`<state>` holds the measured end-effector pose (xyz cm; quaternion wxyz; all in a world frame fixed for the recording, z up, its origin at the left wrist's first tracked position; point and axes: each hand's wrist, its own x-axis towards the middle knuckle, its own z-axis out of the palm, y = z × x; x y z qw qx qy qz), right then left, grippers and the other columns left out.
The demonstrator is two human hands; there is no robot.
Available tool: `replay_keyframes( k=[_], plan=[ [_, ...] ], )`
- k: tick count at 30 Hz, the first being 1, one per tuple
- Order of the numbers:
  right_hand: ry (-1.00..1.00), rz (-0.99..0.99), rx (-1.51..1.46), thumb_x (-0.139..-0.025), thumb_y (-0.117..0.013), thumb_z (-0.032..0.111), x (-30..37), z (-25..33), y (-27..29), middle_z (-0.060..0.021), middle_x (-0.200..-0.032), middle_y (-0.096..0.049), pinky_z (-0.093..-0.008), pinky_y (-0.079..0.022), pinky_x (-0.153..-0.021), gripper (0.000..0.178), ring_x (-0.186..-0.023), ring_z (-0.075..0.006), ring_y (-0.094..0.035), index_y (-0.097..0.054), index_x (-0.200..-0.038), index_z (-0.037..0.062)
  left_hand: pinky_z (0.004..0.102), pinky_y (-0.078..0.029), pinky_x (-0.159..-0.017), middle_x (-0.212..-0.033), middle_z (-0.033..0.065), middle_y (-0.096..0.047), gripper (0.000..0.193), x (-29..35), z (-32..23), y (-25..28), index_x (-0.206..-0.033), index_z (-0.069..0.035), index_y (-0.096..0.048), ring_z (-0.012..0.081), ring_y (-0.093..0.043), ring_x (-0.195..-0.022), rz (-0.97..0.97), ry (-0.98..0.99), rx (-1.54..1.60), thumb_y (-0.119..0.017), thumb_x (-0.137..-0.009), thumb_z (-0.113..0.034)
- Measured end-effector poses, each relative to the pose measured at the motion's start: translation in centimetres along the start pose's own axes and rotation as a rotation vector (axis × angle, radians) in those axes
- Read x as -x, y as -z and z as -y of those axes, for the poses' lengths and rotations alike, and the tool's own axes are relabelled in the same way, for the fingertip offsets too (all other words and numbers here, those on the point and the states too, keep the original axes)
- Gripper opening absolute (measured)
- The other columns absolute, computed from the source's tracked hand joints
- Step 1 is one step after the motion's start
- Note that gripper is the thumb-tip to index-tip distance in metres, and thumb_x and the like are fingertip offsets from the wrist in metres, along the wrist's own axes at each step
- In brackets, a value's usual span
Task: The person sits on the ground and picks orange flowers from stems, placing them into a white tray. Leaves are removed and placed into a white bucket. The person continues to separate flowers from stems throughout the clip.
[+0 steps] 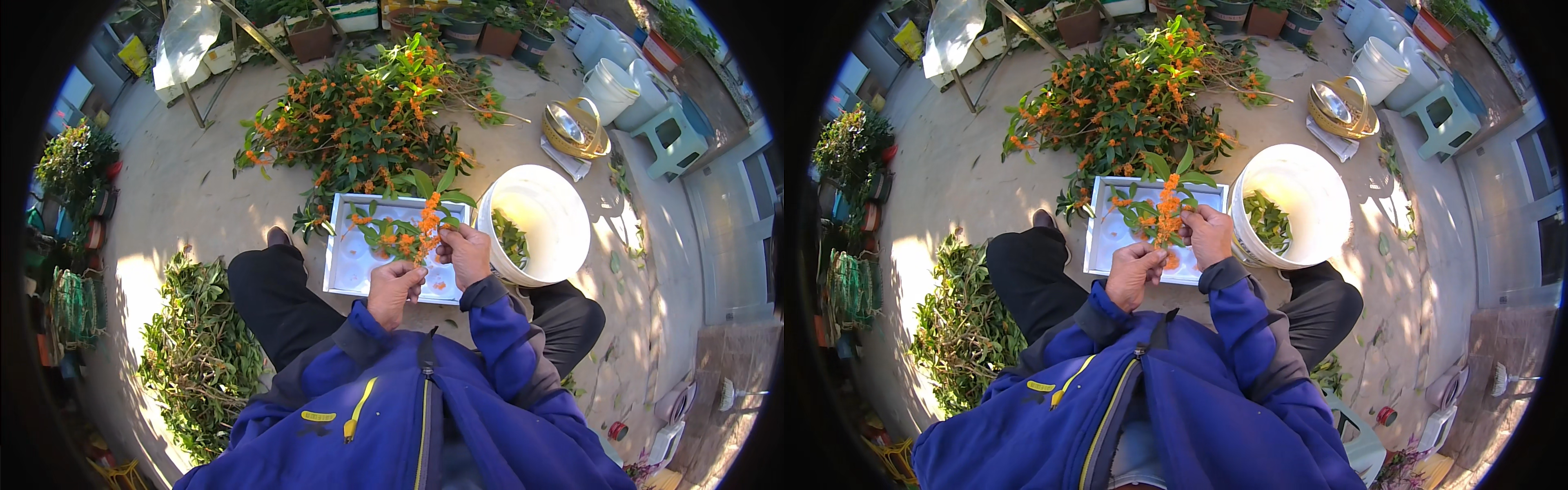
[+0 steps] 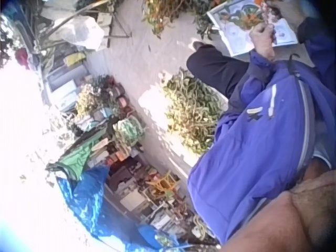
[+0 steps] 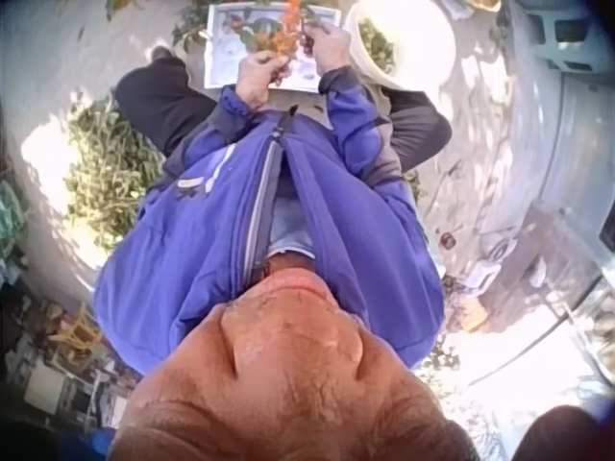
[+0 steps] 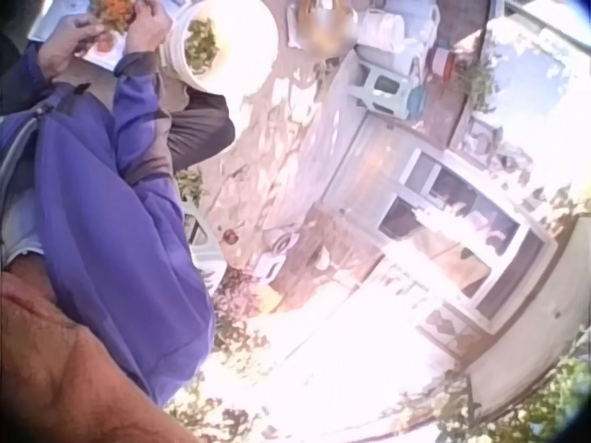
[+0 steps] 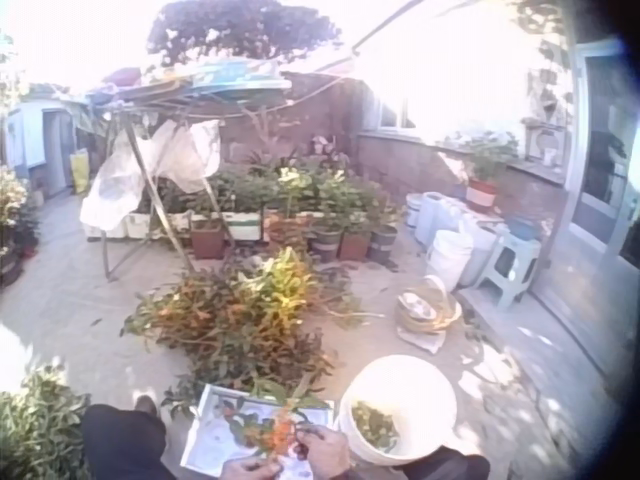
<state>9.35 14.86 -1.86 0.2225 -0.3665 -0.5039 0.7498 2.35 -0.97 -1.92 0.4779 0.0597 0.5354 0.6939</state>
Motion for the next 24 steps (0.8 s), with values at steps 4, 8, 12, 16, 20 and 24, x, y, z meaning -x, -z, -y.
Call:
replay_keyframes(
  k=[4,8,12,16,20,24],
  plan=[
    [-0.064,0.033,-0.033,-0.09,-0.063,0.009,-1.1,-0.6,-1.1,-0.0045,-0.075,-0.063,-0.0253,-0.05,-0.052,0.015,-0.061,-0.0128,-0.06,-0.067,-0.097,-0.0031,0.0231,-0.043,-0.046,-0.075,0.0063,-0.064,0.01,-0.6,-0.5,0.4,-0.091,0.001,-0.064,0.0097,-0.055,-0.054,-0.059,0.033,0.093,-0.068,-0.09,-0.008],
    [-0.089,0.098,-0.07,-0.089,-0.062,0.008,-2.4,-2.1,-1.3,-0.0048,-0.075,-0.062,-0.0259,-0.05,-0.053,0.015,-0.062,-0.0135,-0.06,-0.066,-0.098,-0.0032,0.0233,-0.044,-0.047,-0.075,0.0067,-0.064,0.009,-1.1,-0.8,1.3,-0.088,0.0,-0.062,0.0104,-0.054,-0.054,-0.059,0.112,0.225,-0.067,-0.09,-0.008],
    [-0.12,0.114,-0.082,-0.089,-0.062,0.007,-3.1,-3.1,-1.4,-0.005,-0.074,-0.062,-0.0256,-0.049,-0.052,0.013,-0.061,-0.0128,-0.06,-0.066,-0.096,-0.0032,0.0226,-0.043,-0.047,-0.075,0.0066,-0.064,0.009,-1.5,-1.0,2.1,-0.086,-0.002,-0.062,0.01,-0.054,-0.054,-0.044,0.201,0.321,-0.066,-0.09,-0.008],
    [-0.073,0.051,0.104,-0.088,-0.061,0.005,-3.1,-3.3,-2.3,-0.0041,-0.07,-0.061,-0.0242,-0.047,-0.05,0.011,-0.058,-0.0114,-0.058,-0.067,-0.091,-0.0034,0.0219,-0.043,-0.046,-0.074,0.0065,-0.064,0.01,-1.7,0.0,2.9,-0.085,-0.002,-0.062,0.0092,-0.054,-0.054,-0.089,0.155,0.238,-0.065,-0.091,-0.009],
    [-0.087,-0.002,0.16,-0.085,-0.063,0.005,-3.7,-4.2,-2.8,-0.0053,-0.068,-0.062,-0.0233,-0.044,-0.046,0.011,-0.054,-0.0097,-0.056,-0.067,-0.086,-0.0051,0.022,-0.044,-0.045,-0.074,0.0062,-0.064,0.01,-2.1,-0.1,3.3,-0.084,-0.002,-0.062,0.0087,-0.054,-0.054,-0.114,0.153,0.231,-0.065,-0.09,-0.009],
    [-0.195,0.078,0.032,-0.086,-0.062,0.004,-4.5,-4.9,-2.6,-0.0055,-0.069,-0.062,-0.024,-0.045,-0.046,0.011,-0.055,-0.0102,-0.057,-0.067,-0.087,-0.005,0.0221,-0.044,-0.045,-0.071,0.0053,-0.063,0.009,-2.5,0.2,4.2,-0.085,-0.002,-0.062,0.0087,-0.054,-0.053,-0.162,0.181,0.216,-0.065,-0.09,-0.009]
  ],
)
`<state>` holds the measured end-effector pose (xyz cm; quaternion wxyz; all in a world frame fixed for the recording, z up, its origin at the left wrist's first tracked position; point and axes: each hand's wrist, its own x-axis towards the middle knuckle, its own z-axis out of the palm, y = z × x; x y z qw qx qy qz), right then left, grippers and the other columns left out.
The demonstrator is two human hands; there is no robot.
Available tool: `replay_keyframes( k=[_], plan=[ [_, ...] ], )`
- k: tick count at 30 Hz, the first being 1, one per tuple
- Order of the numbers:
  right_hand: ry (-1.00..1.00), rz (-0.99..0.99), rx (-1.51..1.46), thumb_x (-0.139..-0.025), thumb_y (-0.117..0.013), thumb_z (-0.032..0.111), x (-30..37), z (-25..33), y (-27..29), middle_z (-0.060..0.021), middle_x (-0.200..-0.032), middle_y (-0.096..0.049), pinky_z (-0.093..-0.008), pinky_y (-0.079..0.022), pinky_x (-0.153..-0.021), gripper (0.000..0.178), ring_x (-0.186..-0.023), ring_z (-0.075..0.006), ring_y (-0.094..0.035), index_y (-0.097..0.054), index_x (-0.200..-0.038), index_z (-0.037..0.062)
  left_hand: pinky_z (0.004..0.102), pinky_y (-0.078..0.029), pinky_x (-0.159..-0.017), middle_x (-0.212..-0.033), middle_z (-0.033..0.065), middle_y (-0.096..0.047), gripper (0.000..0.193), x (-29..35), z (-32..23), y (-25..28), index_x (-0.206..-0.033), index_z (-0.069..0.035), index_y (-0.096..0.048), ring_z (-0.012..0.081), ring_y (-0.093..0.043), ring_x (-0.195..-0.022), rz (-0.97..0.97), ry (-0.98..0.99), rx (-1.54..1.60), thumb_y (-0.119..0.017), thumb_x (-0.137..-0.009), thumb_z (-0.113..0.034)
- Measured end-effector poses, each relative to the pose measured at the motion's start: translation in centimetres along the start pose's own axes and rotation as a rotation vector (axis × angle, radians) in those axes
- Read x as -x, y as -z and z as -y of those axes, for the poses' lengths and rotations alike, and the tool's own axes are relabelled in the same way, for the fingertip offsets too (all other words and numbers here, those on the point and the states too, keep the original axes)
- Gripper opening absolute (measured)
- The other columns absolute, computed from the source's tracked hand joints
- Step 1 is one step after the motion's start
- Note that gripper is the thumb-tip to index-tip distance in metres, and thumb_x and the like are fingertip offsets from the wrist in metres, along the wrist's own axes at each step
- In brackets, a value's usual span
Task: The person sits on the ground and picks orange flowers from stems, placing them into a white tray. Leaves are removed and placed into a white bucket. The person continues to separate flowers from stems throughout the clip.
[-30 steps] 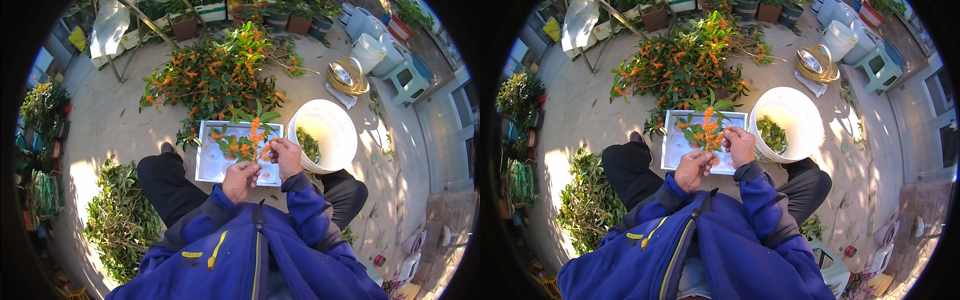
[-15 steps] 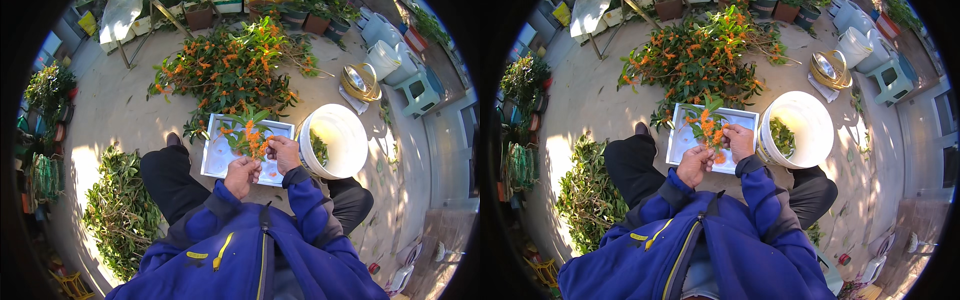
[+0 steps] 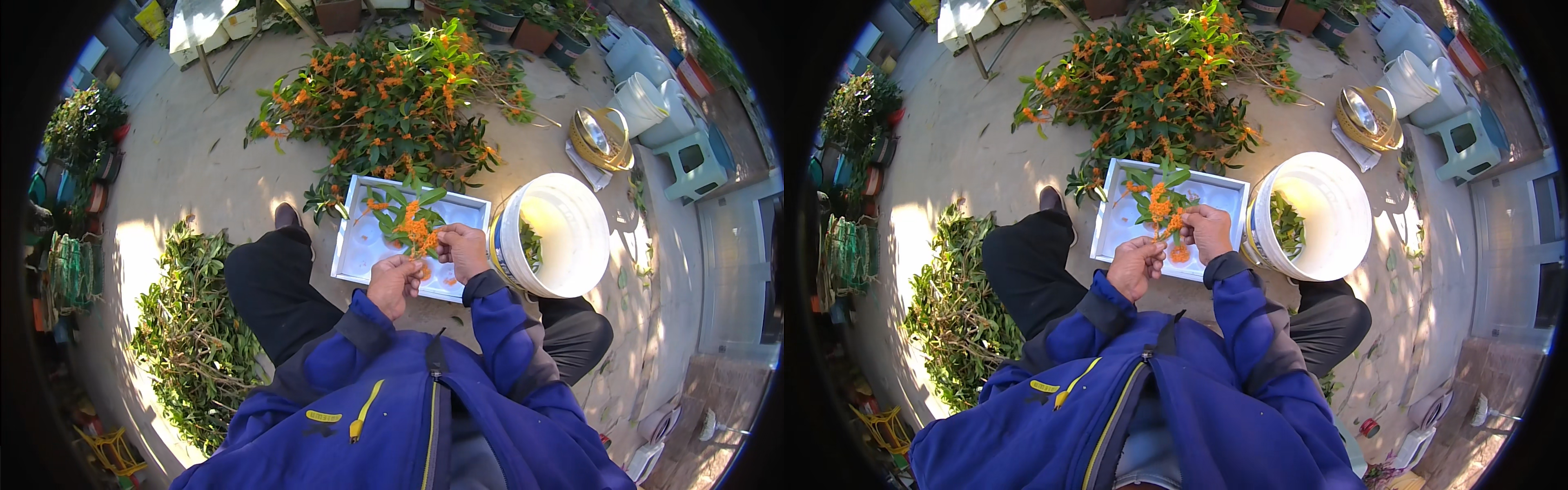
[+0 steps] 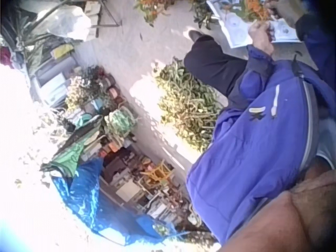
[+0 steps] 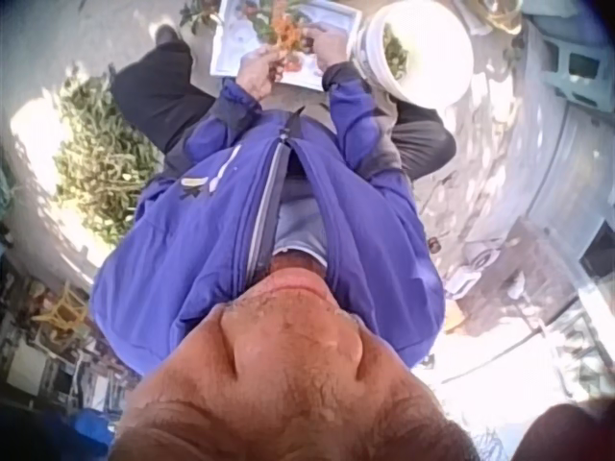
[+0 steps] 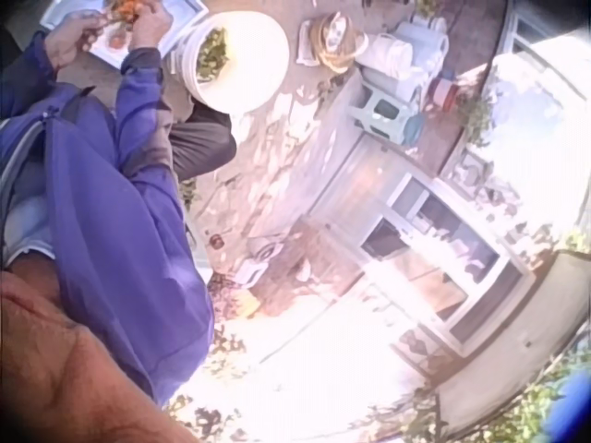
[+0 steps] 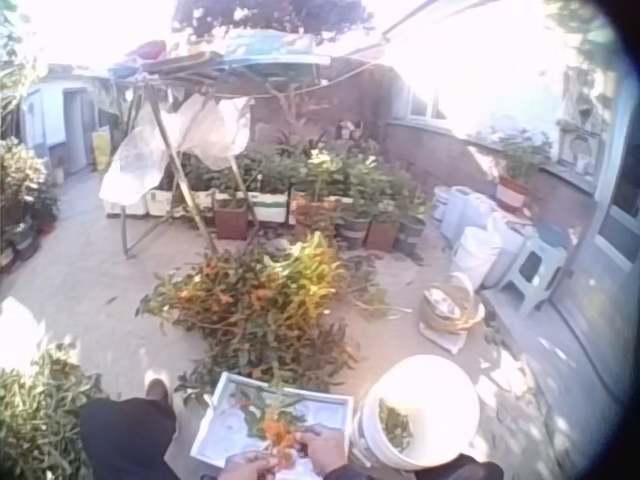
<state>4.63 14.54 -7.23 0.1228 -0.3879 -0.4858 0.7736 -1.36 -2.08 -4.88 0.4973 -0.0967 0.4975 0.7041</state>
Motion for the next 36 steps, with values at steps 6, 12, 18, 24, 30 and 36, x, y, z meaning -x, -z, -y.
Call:
replay_keyframes(
  k=[6,12,18,24,30,36],
  plan=[
    [-0.062,-0.01,-0.094,-0.086,-0.061,0.003,0.0,-0.5,0.3,-0.0051,-0.067,-0.061,-0.0242,-0.043,-0.045,0.011,-0.054,-0.01,-0.055,-0.067,-0.09,-0.0047,0.0224,-0.044,-0.044,-0.068,0.0042,-0.061,0.008,-0.8,0.2,1.0,-0.085,-0.002,-0.063,0.0096,-0.055,-0.053,0.038,0.03,0.04,-0.064,-0.09,-0.009],
    [-0.005,-0.017,0.151,-0.087,-0.061,0.004,-0.6,-1.7,1.6,-0.0042,-0.071,-0.062,-0.0234,-0.044,-0.047,0.011,-0.057,-0.0101,-0.056,-0.067,-0.093,-0.003,0.0228,-0.044,-0.044,-0.069,0.0045,-0.061,0.009,-0.8,0.2,1.0,-0.085,-0.002,-0.063,0.0098,-0.055,-0.053,0.022,0.004,0.029,-0.064,-0.09,-0.009],
    [0.393,-0.106,0.484,-0.085,-0.061,0.003,-1.1,-3.0,2.5,-0.0042,-0.073,-0.064,-0.0226,-0.044,-0.05,0.017,-0.057,-0.0081,-0.054,-0.069,-0.099,-0.0046,0.0223,-0.041,-0.047,-0.069,0.0009,-0.059,0.009,-0.8,0.2,1.2,-0.089,-0.002,-0.064,0.0084,-0.054,-0.055,0.05,0.012,0.015,-0.064,-0.092,-0.011],
    [0.354,0.032,0.338,-0.086,-0.059,0.003,1.8,2.3,0.8,-0.0011,-0.071,-0.061,-0.021,-0.043,-0.054,0.02,-0.058,-0.0065,-0.052,-0.07,-0.102,-0.0023,0.0219,-0.04,-0.046,-0.068,-0.0006,-0.057,0.01,-0.7,-0.1,1.2,-0.092,-0.001,-0.064,0.0075,-0.051,-0.053,0.088,0.063,0.019,-0.062,-0.092,-0.01],
    [0.273,0.237,0.3,-0.087,-0.057,0.003,1.3,2.2,1.9,0.0004,-0.071,-0.058,-0.0213,-0.042,-0.054,0.021,-0.059,-0.0061,-0.051,-0.069,-0.104,-0.0029,0.0227,-0.037,-0.044,-0.07,-0.0013,-0.055,0.014,-0.4,-0.6,0.7,-0.097,0.003,-0.063,0.0069,-0.049,-0.054,0.19,0.138,-0.007,-0.059,-0.093,-0.011],
    [0.233,0.187,0.119,-0.087,-0.059,0.004,2.8,3.3,0.9,-0.0004,-0.07,-0.059,-0.0221,-0.042,-0.055,0.02,-0.062,-0.0072,-0.053,-0.068,-0.102,-0.0038,0.0231,-0.037,-0.044,-0.071,-0.001,-0.055,0.015,-0.4,-0.5,0.8,-0.099,0.003,-0.063,0.007,-0.048,-0.054,0.207,0.15,0.008,-0.058,-0.093,-0.011]
  ],
)
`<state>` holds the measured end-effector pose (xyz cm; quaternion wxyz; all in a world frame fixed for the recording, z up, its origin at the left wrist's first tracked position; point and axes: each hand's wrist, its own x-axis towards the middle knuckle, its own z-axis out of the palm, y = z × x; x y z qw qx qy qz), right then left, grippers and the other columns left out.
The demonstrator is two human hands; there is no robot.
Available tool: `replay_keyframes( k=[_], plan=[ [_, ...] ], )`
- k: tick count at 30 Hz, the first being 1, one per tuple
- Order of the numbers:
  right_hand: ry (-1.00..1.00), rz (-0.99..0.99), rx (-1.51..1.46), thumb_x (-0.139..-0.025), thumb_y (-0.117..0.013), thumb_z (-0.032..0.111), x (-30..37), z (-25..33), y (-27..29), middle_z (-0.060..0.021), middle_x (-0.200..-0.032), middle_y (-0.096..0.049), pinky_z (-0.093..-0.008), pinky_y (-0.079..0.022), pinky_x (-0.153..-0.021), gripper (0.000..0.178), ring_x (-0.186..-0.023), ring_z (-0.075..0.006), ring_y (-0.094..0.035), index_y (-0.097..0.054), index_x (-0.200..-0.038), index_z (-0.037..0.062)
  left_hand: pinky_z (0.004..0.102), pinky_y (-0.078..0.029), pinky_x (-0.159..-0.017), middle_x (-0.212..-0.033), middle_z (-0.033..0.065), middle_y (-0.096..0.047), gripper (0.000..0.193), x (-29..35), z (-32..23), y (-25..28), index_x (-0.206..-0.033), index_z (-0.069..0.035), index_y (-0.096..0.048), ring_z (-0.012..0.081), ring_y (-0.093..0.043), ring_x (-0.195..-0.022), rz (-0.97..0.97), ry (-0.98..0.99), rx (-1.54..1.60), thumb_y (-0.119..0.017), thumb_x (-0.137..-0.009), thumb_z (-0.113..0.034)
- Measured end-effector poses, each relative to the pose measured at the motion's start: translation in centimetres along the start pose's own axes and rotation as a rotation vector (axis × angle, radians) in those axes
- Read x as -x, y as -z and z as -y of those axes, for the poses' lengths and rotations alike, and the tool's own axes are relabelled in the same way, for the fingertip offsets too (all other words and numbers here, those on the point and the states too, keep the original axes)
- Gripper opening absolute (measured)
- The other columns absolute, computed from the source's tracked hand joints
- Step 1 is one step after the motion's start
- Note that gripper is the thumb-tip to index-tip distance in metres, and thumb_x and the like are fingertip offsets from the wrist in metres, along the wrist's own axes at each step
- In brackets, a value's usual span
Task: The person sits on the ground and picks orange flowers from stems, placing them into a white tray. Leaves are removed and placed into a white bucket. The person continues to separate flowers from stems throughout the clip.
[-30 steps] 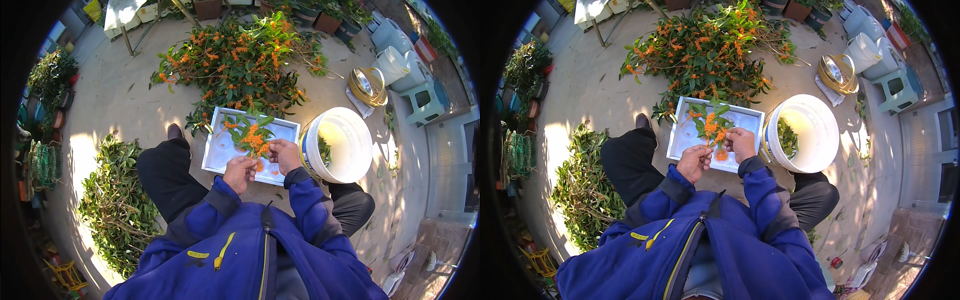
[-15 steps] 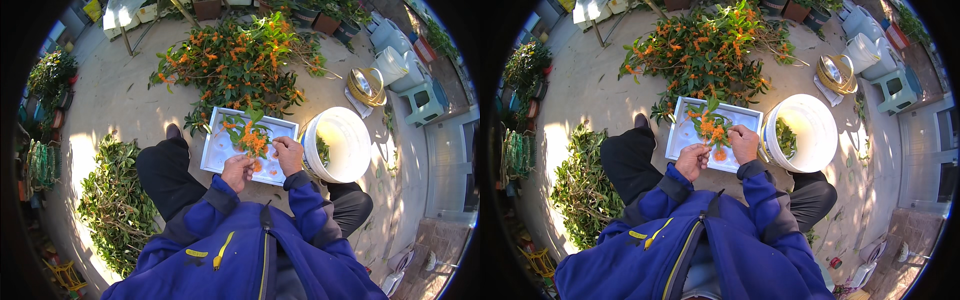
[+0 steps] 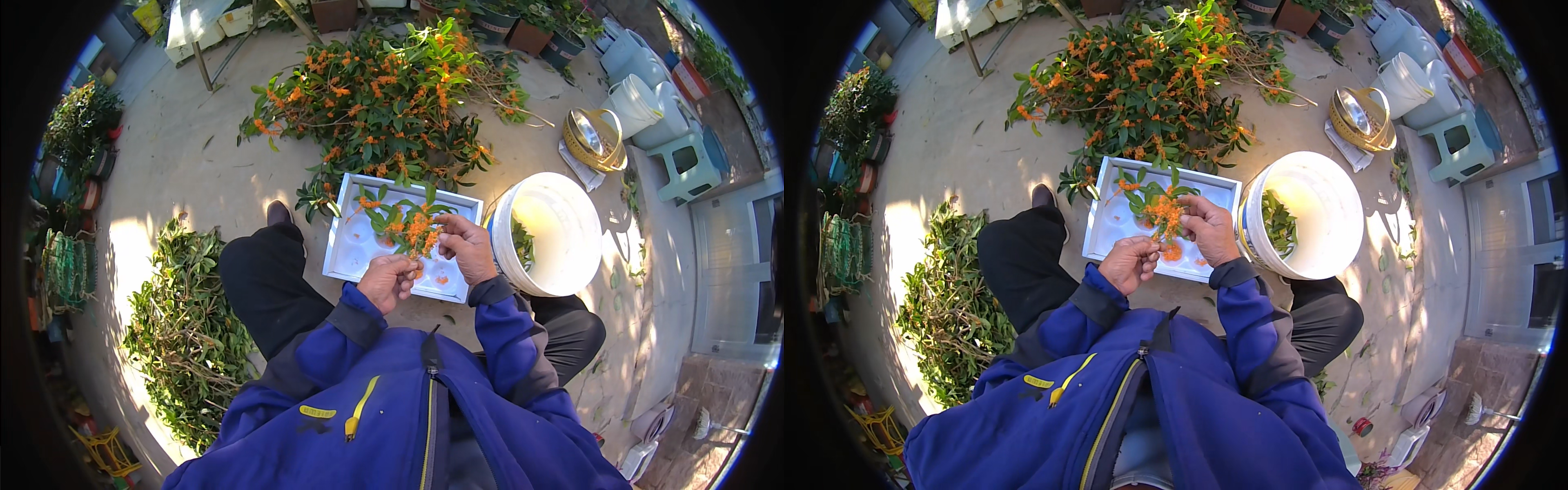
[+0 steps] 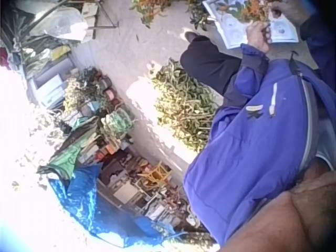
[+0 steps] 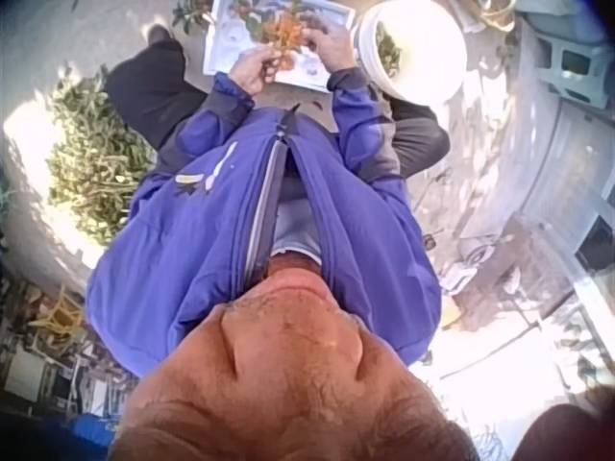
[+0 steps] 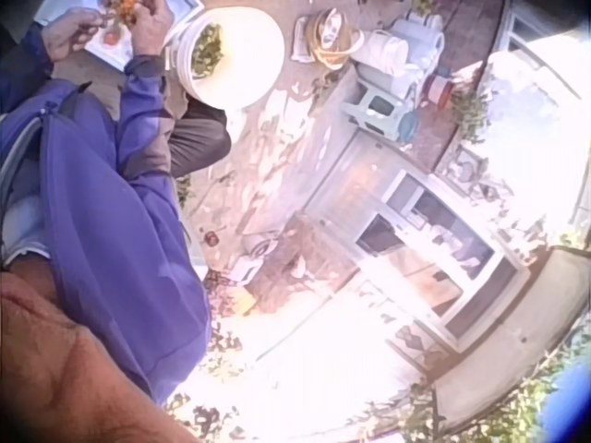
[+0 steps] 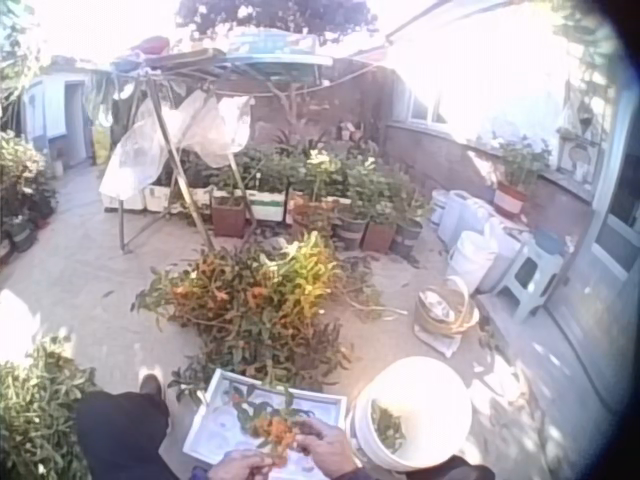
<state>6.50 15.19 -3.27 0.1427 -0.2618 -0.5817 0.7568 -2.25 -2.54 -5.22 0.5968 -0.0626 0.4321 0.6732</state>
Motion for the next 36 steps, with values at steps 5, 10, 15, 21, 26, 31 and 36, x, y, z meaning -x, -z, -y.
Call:
replay_keyframes(
  k=[5,10,15,21,26,31,36],
  plan=[
    [-0.031,0.009,-0.068,-0.089,-0.062,0.008,-0.3,-1.3,1.0,-0.0023,-0.07,-0.062,-0.0225,-0.043,-0.054,0.017,-0.06,-0.008,-0.054,-0.069,-0.099,-0.0037,0.0232,-0.036,-0.044,-0.071,-0.0008,-0.055,0.016,-0.1,0.1,0.0,-0.1,0.003,-0.062,0.0072,-0.048,-0.054,0.005,0.013,-0.017,-0.058,-0.094,-0.01],
    [-0.041,-0.074,-0.069,-0.089,-0.064,0.01,-0.1,-1.8,0.7,-0.0029,-0.067,-0.062,-0.0227,-0.044,-0.053,0.015,-0.056,-0.0083,-0.054,-0.07,-0.093,-0.0036,0.0238,-0.039,-0.044,-0.07,0.0008,-0.057,0.009,0.0,0.2,-0.3,-0.092,0.0,-0.062,0.0079,-0.05,-0.054,0.001,0.016,-0.024,-0.06,-0.092,-0.008],
    [-0.002,-0.267,0.028,-0.087,-0.063,0.009,0.3,-2.9,-0.7,-0.0033,-0.065,-0.061,-0.0251,-0.044,-0.05,0.015,-0.054,-0.0094,-0.054,-0.069,-0.089,-0.0044,0.0237,-0.043,-0.042,-0.071,0.005,-0.063,0.009,-0.7,1.8,-0.3,-0.086,-0.001,-0.064,0.0094,-0.055,-0.052,-0.066,-0.106,-0.11,-0.07,-0.087,-0.008],
    [0.048,-0.355,0.162,-0.086,-0.064,0.009,0.3,-4.2,-1.3,-0.0038,-0.066,-0.061,-0.0229,-0.043,-0.048,0.014,-0.054,-0.0086,-0.055,-0.068,-0.084,-0.0036,0.0245,-0.048,-0.044,-0.072,0.0085,-0.065,0.012,-0.6,2.2,-1.0,-0.08,-0.003,-0.06,0.0125,-0.06,-0.054,-0.17,-0.258,-0.191,-0.068,-0.088,-0.004],
    [-0.179,-0.366,0.006,-0.086,-0.063,0.009,0.1,-4.9,-0.8,-0.0046,-0.067,-0.062,-0.0234,-0.043,-0.049,0.015,-0.054,-0.0088,-0.055,-0.069,-0.085,-0.0044,0.0246,-0.048,-0.046,-0.074,0.0085,-0.065,0.012,-0.9,1.4,-0.2,-0.081,-0.003,-0.059,0.0129,-0.059,-0.055,-0.167,-0.29,-0.068,-0.067,-0.089,-0.005],
    [0.041,-0.345,0.483,-0.084,-0.065,0.012,-1.4,-8.4,1.7,-0.0072,-0.075,-0.067,-0.0263,-0.049,-0.055,0.021,-0.06,-0.0127,-0.06,-0.072,-0.093,-0.0045,0.0241,-0.048,-0.047,-0.075,0.0083,-0.065,0.011,-0.9,1.1,-0.2,-0.081,-0.002,-0.059,0.0126,-0.06,-0.057,-0.161,-0.264,-0.039,-0.066,-0.09,-0.006],
    [-0.118,-0.3,0.154,-0.084,-0.067,0.018,-0.8,-3.3,-1.4,-0.0061,-0.072,-0.066,-0.0277,-0.049,-0.055,0.025,-0.06,-0.012,-0.058,-0.072,-0.091,-0.0055,0.0237,-0.047,-0.046,-0.072,0.0072,-0.064,0.012,-0.8,1.3,0.1,-0.08,-0.002,-0.06,0.0117,-0.059,-0.055,-0.188,-0.279,-0.063,-0.068,-0.089,-0.006]
  ],
)
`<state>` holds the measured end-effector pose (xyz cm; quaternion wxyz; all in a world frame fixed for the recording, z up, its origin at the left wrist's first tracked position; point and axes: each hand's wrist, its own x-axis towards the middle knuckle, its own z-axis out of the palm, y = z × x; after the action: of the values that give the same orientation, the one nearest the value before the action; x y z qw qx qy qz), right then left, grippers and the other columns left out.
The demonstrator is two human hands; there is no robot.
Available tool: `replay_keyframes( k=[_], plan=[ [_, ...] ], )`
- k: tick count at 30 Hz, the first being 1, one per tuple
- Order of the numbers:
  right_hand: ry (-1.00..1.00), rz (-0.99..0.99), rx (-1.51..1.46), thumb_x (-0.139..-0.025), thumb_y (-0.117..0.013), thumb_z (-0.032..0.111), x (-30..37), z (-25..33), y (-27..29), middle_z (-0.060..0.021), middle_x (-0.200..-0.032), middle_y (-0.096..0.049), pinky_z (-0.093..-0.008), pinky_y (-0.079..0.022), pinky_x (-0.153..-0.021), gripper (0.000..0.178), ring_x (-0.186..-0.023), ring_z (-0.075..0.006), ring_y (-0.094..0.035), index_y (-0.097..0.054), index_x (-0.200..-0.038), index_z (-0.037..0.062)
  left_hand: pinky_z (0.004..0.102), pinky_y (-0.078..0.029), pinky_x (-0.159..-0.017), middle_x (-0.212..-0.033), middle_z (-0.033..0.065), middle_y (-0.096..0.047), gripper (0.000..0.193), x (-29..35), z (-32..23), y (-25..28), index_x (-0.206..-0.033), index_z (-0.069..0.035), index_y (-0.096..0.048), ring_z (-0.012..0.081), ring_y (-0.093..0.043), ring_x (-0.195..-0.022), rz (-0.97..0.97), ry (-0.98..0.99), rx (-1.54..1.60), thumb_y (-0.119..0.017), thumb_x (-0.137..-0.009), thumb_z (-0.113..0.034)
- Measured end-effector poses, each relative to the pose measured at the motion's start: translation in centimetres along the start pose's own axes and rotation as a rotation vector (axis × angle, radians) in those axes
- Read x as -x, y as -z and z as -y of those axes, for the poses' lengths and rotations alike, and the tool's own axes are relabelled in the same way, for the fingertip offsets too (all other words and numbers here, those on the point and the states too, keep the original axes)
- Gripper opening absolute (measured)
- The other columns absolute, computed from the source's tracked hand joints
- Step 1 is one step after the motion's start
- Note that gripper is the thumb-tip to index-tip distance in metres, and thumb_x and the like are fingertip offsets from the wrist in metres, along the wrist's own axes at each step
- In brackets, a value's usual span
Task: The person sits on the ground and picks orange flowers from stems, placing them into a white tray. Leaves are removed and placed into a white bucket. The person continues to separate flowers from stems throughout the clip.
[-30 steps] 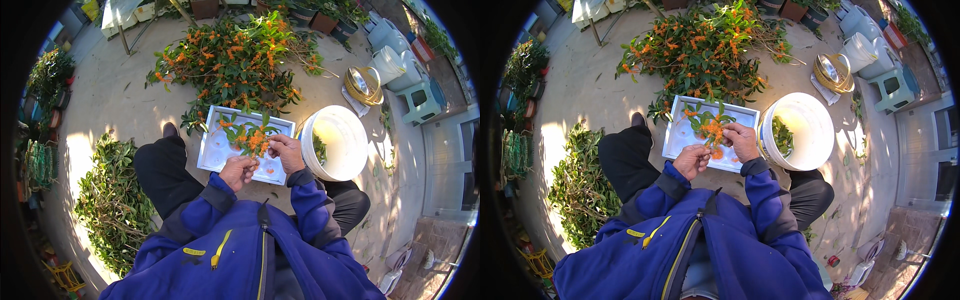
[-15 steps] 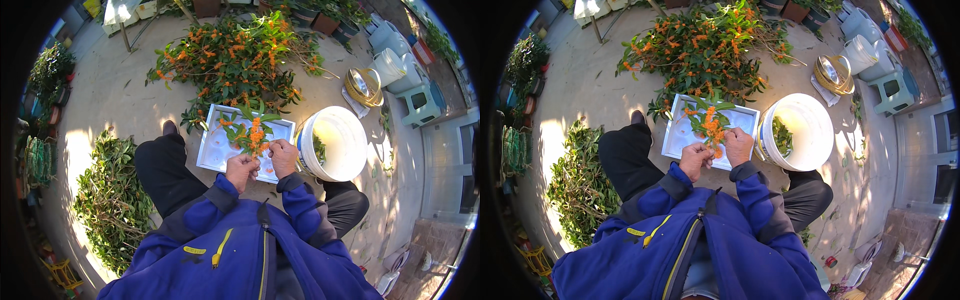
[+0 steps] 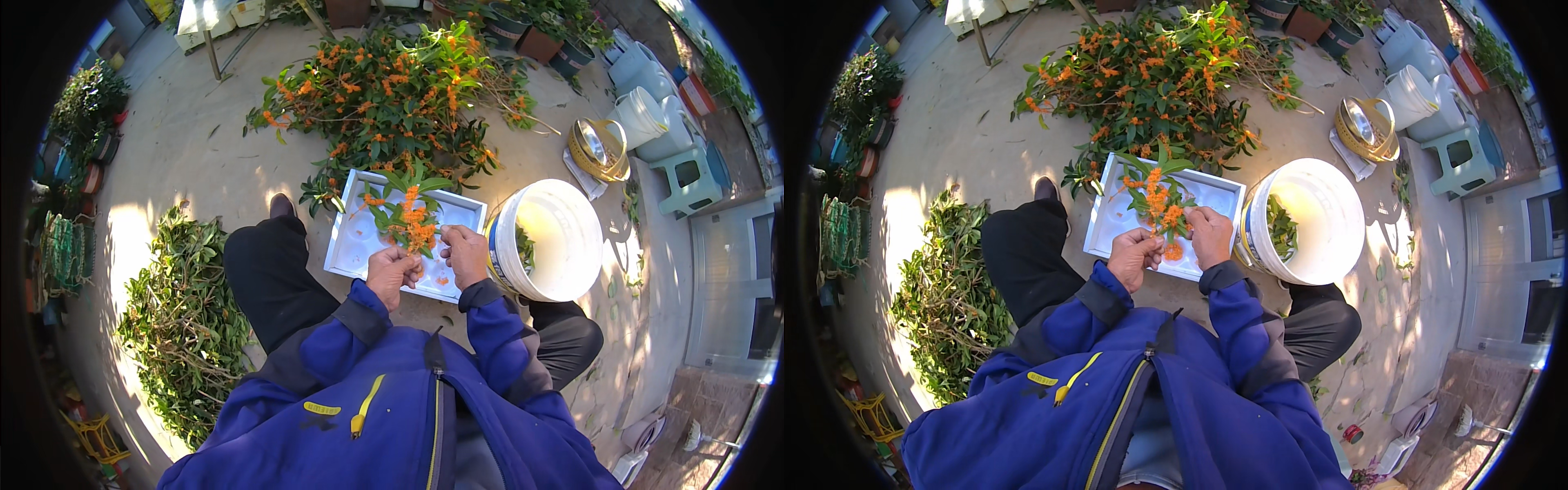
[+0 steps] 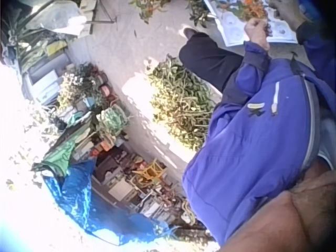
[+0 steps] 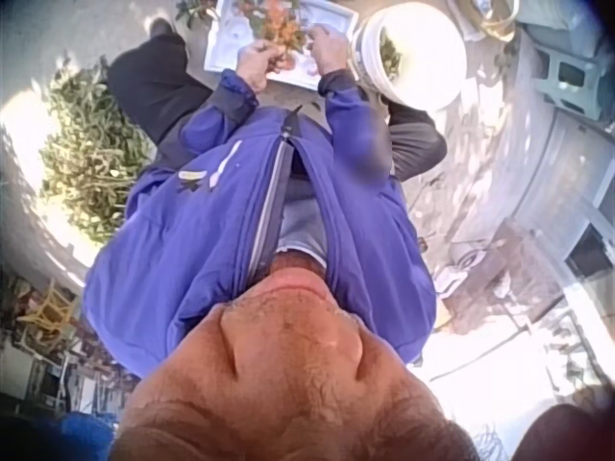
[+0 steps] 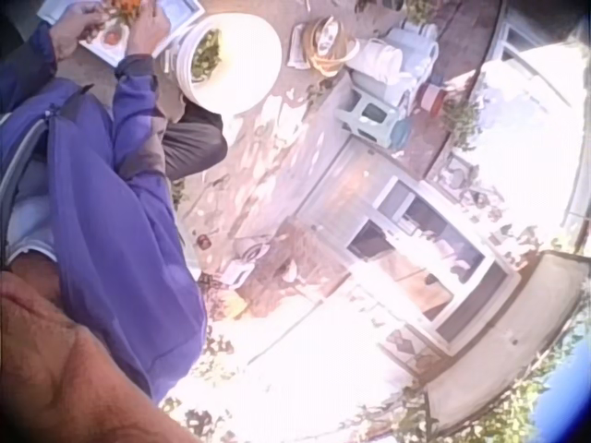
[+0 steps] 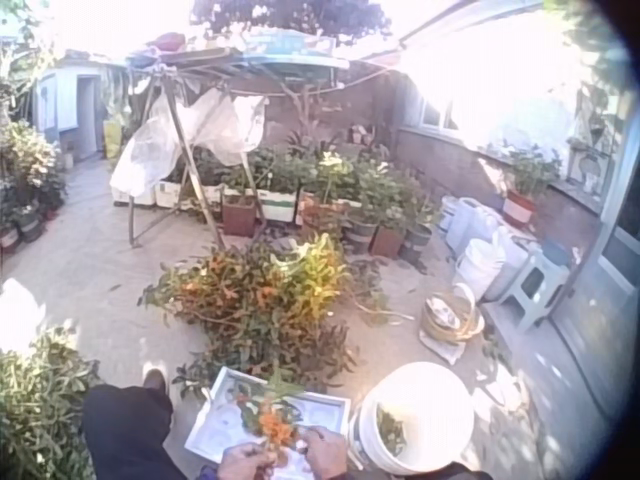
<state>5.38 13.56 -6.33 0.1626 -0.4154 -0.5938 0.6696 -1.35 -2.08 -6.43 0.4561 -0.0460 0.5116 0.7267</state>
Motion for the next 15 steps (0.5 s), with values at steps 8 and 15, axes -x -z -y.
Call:
replay_keyframes(
  k=[8,15],
  plan=[
    [0.039,0.078,0.031,-0.083,-0.069,0.014,-0.7,1.0,-0.6,-0.0024,-0.063,-0.058,-0.0273,-0.041,-0.048,0.021,-0.056,-0.0089,-0.049,-0.068,-0.077,-0.0069,0.0233,-0.045,-0.044,-0.065,0.0055,-0.062,0.012,-0.2,0.6,-0.3,-0.077,-0.001,-0.062,0.0102,-0.056,-0.05,0.013,-0.169,-0.253,-0.071,-0.085,-0.004],
    [-0.049,0.114,-0.085,-0.085,-0.065,0.007,0.6,2.2,-0.8,-0.0018,-0.062,-0.057,-0.0254,-0.039,-0.048,0.015,-0.054,-0.0077,-0.049,-0.066,-0.076,-0.004,0.0234,-0.046,-0.047,-0.071,0.006,-0.064,0.012,0.1,0.1,0.0,-0.082,-0.001,-0.062,0.0118,-0.058,-0.053,0.069,-0.01,-0.048,-0.066,-0.09,-0.009]
  ],
)
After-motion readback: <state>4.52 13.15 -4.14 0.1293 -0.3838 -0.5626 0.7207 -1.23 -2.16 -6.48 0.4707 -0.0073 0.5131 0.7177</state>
